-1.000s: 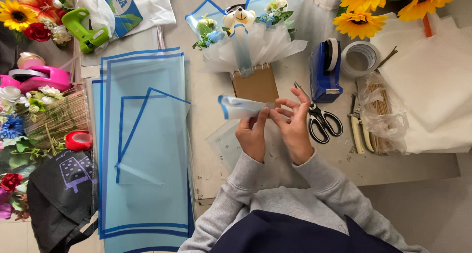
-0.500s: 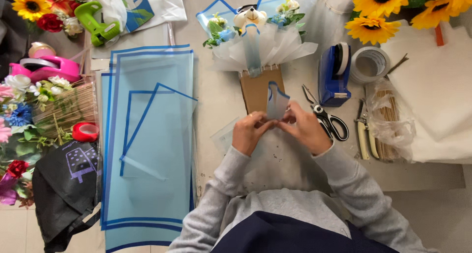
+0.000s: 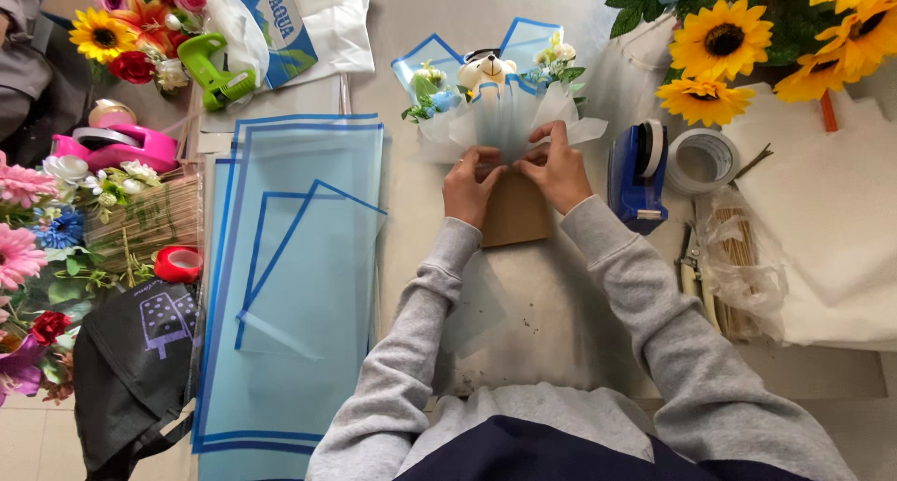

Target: The person wraps a small flower bouquet containing a plush toy with translucent blue paper. They fold the paper around the bouquet, secure it with tape, and adjust the wrapping to create a neat presentation.

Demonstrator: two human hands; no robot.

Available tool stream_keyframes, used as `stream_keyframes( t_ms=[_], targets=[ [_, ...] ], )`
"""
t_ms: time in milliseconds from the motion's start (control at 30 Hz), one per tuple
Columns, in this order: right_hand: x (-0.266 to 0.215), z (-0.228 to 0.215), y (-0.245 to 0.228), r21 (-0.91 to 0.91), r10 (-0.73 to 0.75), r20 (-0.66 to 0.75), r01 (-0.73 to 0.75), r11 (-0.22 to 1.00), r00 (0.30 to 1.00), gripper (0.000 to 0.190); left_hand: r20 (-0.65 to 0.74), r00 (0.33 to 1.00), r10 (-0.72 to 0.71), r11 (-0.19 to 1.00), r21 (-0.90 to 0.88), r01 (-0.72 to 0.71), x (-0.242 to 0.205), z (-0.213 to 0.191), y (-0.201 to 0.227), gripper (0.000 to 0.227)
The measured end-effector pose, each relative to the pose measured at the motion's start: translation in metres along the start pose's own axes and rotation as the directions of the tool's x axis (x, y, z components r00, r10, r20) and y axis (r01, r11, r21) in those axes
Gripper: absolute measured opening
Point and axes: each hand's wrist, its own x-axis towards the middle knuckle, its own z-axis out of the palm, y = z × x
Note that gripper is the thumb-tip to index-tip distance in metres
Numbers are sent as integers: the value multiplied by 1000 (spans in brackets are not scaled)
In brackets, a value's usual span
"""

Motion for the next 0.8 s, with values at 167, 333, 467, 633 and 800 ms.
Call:
stream_keyframes(
  t_ms=[167,333,467,633,800],
  targets=[
    [4,3,-1,-33,58,5,-58,998,998,51,-1,998,-57,997,-46,57,-2,-2,3,26],
    [5,4,-3,-81,137,1,-137,987,991,49,27,994,-109,993,40,108,-5,-10,13,25],
    [6,4,-10,-74,146,4,-145,987,989,47,-25,996,-84,966,243,88,-7,-13,16,23],
    [9,3,-11,-88,142,25,-139,986,990,43,-129,987,100,938,343,-50,-9,-1,-6,30],
    [20,9,3,-104,178,49,-172,980,983,42,-132,950,284,884,420,-206,-13,1,-9,20]
  ],
)
